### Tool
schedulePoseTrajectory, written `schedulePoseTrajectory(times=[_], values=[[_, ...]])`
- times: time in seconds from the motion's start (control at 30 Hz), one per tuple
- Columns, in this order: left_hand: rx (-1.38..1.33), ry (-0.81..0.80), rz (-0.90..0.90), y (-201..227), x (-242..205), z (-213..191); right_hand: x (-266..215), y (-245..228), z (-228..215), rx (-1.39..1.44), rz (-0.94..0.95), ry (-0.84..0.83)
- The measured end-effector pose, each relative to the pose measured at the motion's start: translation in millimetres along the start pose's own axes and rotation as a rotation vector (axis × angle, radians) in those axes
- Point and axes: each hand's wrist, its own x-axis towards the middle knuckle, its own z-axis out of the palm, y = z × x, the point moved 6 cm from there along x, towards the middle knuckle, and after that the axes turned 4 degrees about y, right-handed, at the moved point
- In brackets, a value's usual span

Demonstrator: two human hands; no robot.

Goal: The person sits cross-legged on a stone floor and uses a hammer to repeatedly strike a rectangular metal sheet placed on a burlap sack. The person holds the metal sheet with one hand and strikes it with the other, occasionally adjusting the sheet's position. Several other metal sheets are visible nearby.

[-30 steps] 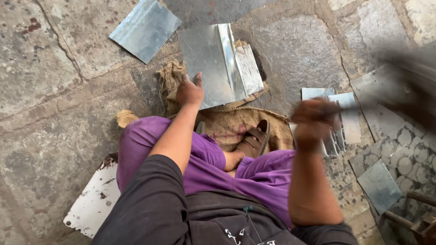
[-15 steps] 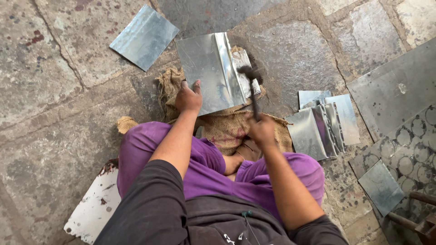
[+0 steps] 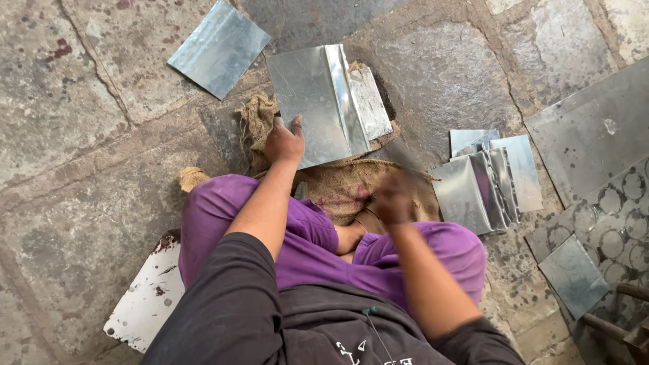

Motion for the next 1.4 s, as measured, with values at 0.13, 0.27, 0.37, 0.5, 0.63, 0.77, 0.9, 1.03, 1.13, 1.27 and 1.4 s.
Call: schedulePoseTrajectory(times=[0.13,0.27,0.37,0.5,0.63,0.77,0.9,1.03,1.13,1.27,1.4], values=[[-0.006,0.052,0.058,1.7,-0.7,-4.0,-45.4,73.0,61.1,0.229,0.858,-0.359],[-0.036,0.117,0.113,0.3,-2.1,-2.2,6.7,75.5,-9.7,0.551,0.612,-0.051],[-0.005,0.2,0.127,-2.0,-7.3,-5.9,51.7,44.8,-103.8,1.0,0.041,0.226],[-0.024,0.08,0.048,9.5,2.6,-7.5,61.0,38.5,-168.9,1.09,-0.365,0.569],[-0.014,0.001,-0.022,-4.0,-3.8,2.2,7.8,41.8,-37.5,0.893,-0.022,0.387],[0.099,0.265,0.21,7.4,0.5,-5.3,-51.2,90.5,81.8,0.1,0.831,-0.413],[0.025,0.055,0.123,-5.3,-1.7,12.7,5.7,86.8,0.0,-0.078,0.293,0.029],[0.014,0.012,0.086,-9.7,-8.9,13.0,66.9,73.8,-118.3,1.139,-0.052,0.286],[0.021,0.008,0.067,-2.7,-5.6,6.3,76.6,54.1,-188.0,1.098,-0.44,0.471],[0.017,-0.007,0.061,1.0,-8.3,2.8,36.3,26.6,-125.4,1.013,-0.35,0.535],[0.027,0.037,0.109,4.4,-9.2,-3.5,-19.6,26.5,25.2,0.348,0.267,-0.057]])
